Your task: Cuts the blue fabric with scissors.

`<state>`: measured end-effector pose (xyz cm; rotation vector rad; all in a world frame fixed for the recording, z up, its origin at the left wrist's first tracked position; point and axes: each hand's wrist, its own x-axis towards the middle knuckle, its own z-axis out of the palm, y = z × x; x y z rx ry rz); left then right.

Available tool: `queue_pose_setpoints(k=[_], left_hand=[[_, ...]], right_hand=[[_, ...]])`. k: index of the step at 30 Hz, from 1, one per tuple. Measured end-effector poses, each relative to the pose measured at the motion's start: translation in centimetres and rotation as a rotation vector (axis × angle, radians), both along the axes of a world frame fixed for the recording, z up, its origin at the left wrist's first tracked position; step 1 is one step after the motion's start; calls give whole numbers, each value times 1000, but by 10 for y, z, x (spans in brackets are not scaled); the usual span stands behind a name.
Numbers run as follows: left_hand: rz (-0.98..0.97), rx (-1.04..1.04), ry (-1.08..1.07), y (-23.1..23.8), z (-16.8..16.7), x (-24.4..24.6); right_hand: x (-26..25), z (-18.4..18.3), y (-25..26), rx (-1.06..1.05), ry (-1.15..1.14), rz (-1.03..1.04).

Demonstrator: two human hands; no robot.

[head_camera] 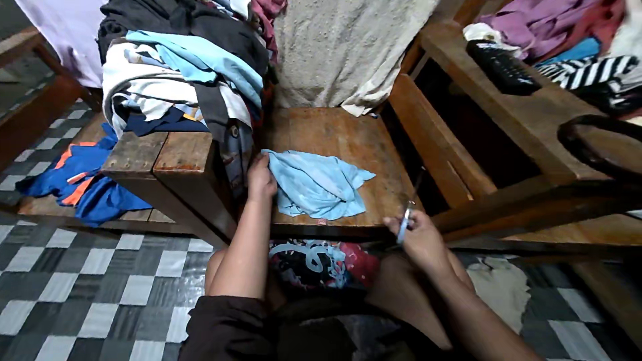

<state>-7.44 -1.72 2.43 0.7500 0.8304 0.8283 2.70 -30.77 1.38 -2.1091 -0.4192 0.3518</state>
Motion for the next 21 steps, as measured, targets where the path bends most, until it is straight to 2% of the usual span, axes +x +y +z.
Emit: queue_pose_setpoints(k=[1, 3, 5, 7, 9, 11, 15, 18, 21], left_hand=[[-13, 68, 96, -2, -2, 0], [-55, 259, 345, -7, -4, 0], [-105, 557, 613, -13, -4, -2], [-109, 881, 771, -22, -2, 1], [-173, 1124, 806, -31, -2, 8], [-317, 1298, 763, -38, -8, 20], [-587, 1572, 597, -49, -36, 51], [-746, 1666, 580, -58, -50, 70], [-847, 1664, 700, -64, -50, 79]], right_hand=[[5, 8, 4, -57, 57, 60], [8, 16, 12, -39, 146, 220], [-1, 11, 18, 80, 305, 335], [-19, 1, 20, 149, 514, 367], [-38, -17, 15, 165, 698, 382], [-53, -36, 9, 187, 834, 384], [-65, -46, 11, 218, 937, 353], [-62, -51, 19, 236, 947, 291], [-56, -55, 23, 293, 933, 196]])
